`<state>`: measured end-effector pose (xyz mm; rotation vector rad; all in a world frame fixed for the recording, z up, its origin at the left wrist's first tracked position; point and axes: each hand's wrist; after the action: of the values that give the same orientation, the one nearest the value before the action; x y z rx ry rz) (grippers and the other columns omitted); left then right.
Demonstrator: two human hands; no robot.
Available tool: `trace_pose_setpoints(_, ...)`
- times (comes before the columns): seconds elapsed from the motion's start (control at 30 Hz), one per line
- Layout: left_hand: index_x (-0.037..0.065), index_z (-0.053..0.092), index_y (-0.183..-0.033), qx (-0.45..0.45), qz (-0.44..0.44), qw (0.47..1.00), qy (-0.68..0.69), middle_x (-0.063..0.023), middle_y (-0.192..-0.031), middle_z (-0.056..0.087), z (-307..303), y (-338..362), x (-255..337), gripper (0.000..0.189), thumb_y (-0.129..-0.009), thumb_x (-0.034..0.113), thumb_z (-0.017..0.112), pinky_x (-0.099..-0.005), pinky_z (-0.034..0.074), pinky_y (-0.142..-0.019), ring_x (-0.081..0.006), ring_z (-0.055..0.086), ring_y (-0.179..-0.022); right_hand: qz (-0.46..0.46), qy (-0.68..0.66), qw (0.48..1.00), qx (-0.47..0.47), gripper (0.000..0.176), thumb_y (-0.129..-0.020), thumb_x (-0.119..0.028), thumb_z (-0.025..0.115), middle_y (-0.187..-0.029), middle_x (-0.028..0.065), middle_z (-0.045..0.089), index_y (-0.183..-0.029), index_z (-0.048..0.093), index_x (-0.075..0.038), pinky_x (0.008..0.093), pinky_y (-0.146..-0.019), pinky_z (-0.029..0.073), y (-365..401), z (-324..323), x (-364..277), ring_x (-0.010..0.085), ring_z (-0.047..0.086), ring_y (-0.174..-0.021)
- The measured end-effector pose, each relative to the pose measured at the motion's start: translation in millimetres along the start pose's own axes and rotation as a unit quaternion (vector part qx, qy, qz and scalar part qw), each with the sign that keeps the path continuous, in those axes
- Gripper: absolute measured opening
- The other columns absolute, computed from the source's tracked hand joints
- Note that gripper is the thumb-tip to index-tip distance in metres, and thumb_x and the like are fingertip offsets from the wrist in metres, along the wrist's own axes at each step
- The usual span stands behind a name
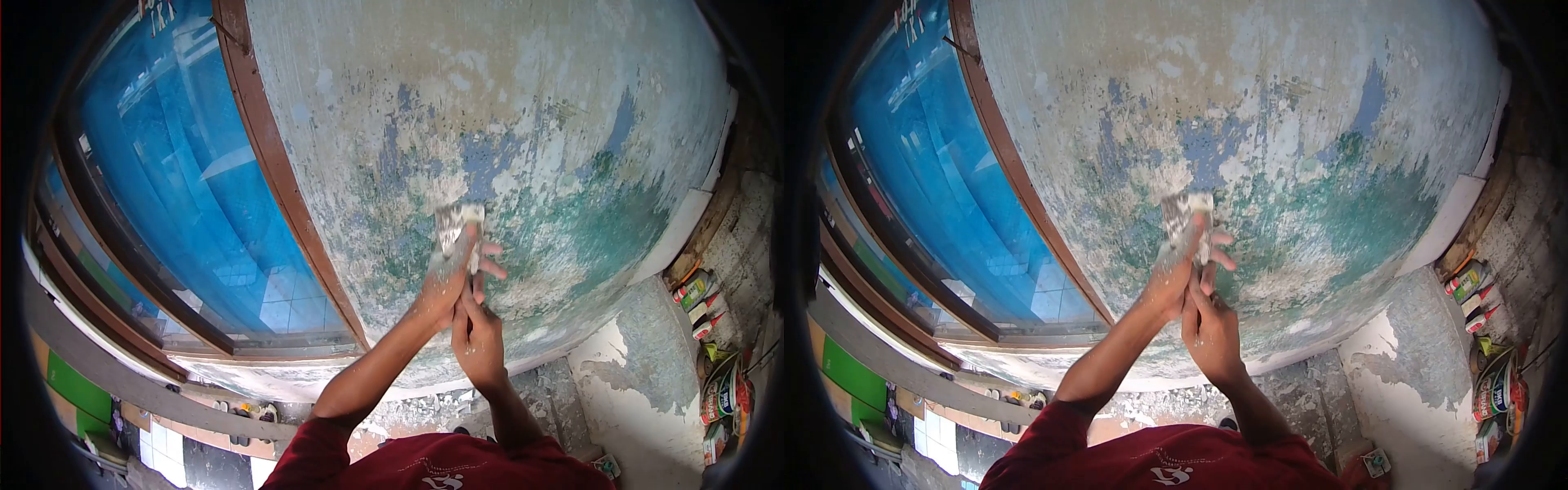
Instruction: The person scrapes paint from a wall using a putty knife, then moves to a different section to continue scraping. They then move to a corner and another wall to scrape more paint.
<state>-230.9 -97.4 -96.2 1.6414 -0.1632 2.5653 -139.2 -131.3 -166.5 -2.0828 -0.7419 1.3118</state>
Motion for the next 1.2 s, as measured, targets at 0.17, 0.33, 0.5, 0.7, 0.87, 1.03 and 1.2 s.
trace_pose_setpoints(0.17, -0.005, 0.056, -0.100, -0.012, 0.033, 0.999, 0.013, -0.0134, -0.071, 0.063, 9.2, -3.9, 30.8, 0.065, -0.089, 0.058, 0.047, -0.0189, 0.033, -0.032, -0.0080, 0.045, -0.038, 0.007, -0.016, 1.000, -0.004, 0.037, -0.089, 0.000, 0.047, -0.073, 0.0245, 0.057, -0.125, 0.049, 0.001, 0.0346, -0.055, 0.045, -28.7, -7.9, -21.5, 0.0366, 0.061, -0.065)
trace_pose_setpoints(0.33, -0.005, 0.055, -0.103, 0.005, -0.004, 0.999, 0.036, -0.0155, -0.075, 0.065, -12.4, 5.3, 2.4, 0.062, -0.090, 0.055, 0.047, -0.0189, 0.035, -0.032, -0.0074, 0.045, -0.038, -0.028, -0.018, 0.999, 0.003, 0.035, -0.088, 0.001, 0.047, -0.073, 0.0253, 0.056, -0.124, 0.050, 0.001, 0.0341, -0.055, 0.045, 0.0, 8.3, -6.4, 0.0371, 0.061, -0.064)
trace_pose_setpoints(0.5, -0.004, 0.053, -0.106, 0.001, 0.018, 1.000, 0.019, -0.0158, -0.078, 0.063, -5.0, 4.2, 24.4, 0.062, -0.091, 0.056, 0.045, -0.0210, 0.035, -0.034, -0.0078, 0.043, -0.039, 0.004, -0.029, 0.999, -0.018, 0.036, -0.088, 0.001, 0.047, -0.073, 0.0256, 0.056, -0.124, 0.050, 0.000, 0.0336, -0.055, 0.044, -19.5, -1.0, -25.9, 0.0351, 0.060, -0.063)
trace_pose_setpoints(0.7, -0.003, 0.056, -0.104, 0.006, 0.027, 0.999, 0.019, -0.0154, -0.081, 0.066, -10.7, 7.7, 15.6, 0.062, -0.090, 0.056, 0.045, -0.0206, 0.036, -0.033, -0.0083, 0.045, -0.038, -0.003, -0.033, 0.999, -0.021, 0.038, -0.085, 0.002, 0.051, -0.079, 0.0270, 0.058, -0.122, 0.051, -0.003, 0.0435, -0.057, 0.045, -8.0, 3.8, -19.9, 0.0418, 0.059, -0.070)
trace_pose_setpoints(0.87, -0.003, 0.054, -0.104, 0.001, 0.022, 1.000, 0.004, -0.0165, -0.082, 0.066, -8.6, 7.6, 23.1, 0.061, -0.090, 0.056, 0.046, -0.0207, 0.036, -0.034, -0.0077, 0.044, -0.039, -0.001, -0.030, 0.999, -0.018, 0.038, -0.089, -0.001, 0.047, -0.068, 0.0221, 0.054, -0.127, 0.048, -0.002, 0.0328, -0.052, 0.042, -15.2, 1.9, -24.0, 0.0303, 0.055, -0.055)
trace_pose_setpoints(1.03, -0.003, 0.052, -0.106, -0.020, 0.029, 0.999, 0.030, -0.0173, -0.084, 0.065, -2.0, 7.1, 36.0, 0.062, -0.090, 0.056, 0.045, -0.0203, 0.036, -0.033, -0.0076, 0.044, -0.039, 0.002, -0.020, 0.999, -0.026, 0.040, -0.087, 0.000, 0.049, -0.072, 0.0247, 0.055, -0.126, 0.049, -0.002, 0.0380, -0.055, 0.044, -26.3, -5.3, -34.5, 0.0361, 0.058, -0.062)
trace_pose_setpoints(1.2, -0.003, 0.050, -0.109, -0.016, -0.006, 0.999, 0.038, -0.0177, -0.088, 0.064, -10.3, 8.5, 15.7, 0.062, -0.091, 0.055, 0.044, -0.0199, 0.037, -0.033, -0.0075, 0.044, -0.039, -0.014, 0.001, 1.000, -0.011, 0.040, -0.089, 0.000, 0.047, -0.070, 0.0218, 0.055, -0.129, 0.047, -0.002, 0.0313, -0.054, 0.044, -4.4, 5.3, -20.0, 0.0287, 0.057, -0.057)
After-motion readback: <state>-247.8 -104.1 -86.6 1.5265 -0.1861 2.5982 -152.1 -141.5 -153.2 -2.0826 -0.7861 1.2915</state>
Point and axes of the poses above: each hand's wrist, its own y-axis away from the middle knuckle, its own z-axis out of the palm, x = y × z
